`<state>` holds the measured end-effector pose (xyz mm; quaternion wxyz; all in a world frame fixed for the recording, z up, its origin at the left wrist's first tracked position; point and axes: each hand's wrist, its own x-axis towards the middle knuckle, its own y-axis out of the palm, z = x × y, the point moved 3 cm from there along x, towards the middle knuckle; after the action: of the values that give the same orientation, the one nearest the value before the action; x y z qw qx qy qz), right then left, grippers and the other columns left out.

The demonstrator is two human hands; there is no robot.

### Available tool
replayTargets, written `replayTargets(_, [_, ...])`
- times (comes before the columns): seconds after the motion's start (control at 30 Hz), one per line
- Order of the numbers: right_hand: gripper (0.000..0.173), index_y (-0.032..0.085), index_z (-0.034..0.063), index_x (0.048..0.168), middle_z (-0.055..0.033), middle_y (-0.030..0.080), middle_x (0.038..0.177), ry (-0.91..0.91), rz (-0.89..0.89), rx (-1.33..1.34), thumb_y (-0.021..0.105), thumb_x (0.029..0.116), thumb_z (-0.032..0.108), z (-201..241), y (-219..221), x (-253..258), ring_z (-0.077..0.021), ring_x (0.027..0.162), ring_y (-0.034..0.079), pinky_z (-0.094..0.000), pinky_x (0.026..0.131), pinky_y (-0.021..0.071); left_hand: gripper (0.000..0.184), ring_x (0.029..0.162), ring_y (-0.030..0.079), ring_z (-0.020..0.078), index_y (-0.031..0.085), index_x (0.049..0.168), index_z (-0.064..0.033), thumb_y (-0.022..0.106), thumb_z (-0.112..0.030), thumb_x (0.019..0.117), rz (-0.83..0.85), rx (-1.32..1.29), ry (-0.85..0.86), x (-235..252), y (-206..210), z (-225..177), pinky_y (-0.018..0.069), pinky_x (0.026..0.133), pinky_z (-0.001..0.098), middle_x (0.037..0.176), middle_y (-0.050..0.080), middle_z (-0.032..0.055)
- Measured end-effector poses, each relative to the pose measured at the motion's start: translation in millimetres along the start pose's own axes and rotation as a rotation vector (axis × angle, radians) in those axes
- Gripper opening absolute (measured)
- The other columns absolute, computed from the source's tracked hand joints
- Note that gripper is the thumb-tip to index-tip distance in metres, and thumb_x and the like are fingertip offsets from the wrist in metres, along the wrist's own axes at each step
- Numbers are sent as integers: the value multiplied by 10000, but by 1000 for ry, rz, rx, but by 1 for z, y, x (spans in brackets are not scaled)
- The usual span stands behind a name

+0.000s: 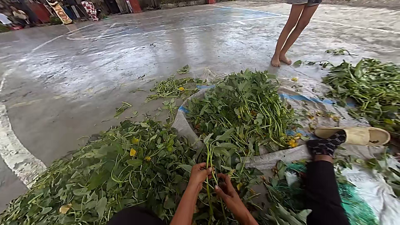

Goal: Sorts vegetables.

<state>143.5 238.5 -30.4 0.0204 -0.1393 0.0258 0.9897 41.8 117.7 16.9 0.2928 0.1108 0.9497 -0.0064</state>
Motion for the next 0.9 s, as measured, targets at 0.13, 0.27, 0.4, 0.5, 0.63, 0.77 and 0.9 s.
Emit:
replayTargets(0.13, [638,325,10,1568,-156,676,883,-178,-182,-417,588,1000,131,7,17,-2,-288,692,653,-471,701,570,125,766,664,135,641,1086,74,602,85,968,-49,1,19,-1,0,3,572,714,263,907,681,111])
replayTargets(0.27, [336,574,-10,1323,-159,702,934,-14,-111,-377,512,1067,198,7,26,2,-263,802,703,-435,793,581,125,731,647,127,633,1095,70,593,75,977,-96,-60,-10,1,-7,4,551,676,243,882,674,106])
replayTargets(0.4, [443,634,28,818,-23,599,612,107,-150,-330,507,1077,365,4,30,-8,-127,545,580,-335,599,495,164,725,638,132,595,1168,41,553,37,1010,-177,-243,-80,8,-26,2,534,633,242,915,662,106])
replayTargets(0.5, [367,633,74,773,38,595,575,73,-154,-129,558,1054,298,0,34,-10,-61,505,553,-264,549,474,168,722,633,138,580,1187,17,525,19,1028,-153,-299,-131,7,-28,-1,540,636,257,913,642,96])
replayTargets(0.63, [322,655,13,819,-61,542,642,125,-57,-401,535,1019,235,1,38,-27,-186,612,543,-402,628,452,171,679,599,120,576,1192,21,487,4,1047,-271,-342,-71,7,-48,-9,516,596,242,884,614,83])
replayTargets(0.77, [385,697,-60,1026,-273,708,995,330,162,-744,477,1055,254,-36,34,-46,-419,998,692,-597,877,511,190,691,614,143,576,1210,49,482,9,1050,-513,-384,158,-5,-95,-41,552,646,270,889,599,103])
replayTargets(0.9, [420,592,18,1373,-253,492,1472,233,136,-850,638,1010,225,-53,30,3,-450,1280,547,-556,1062,466,146,670,552,146,536,1170,21,430,-18,1076,-534,-341,175,-21,-96,-50,534,657,287,877,521,87])
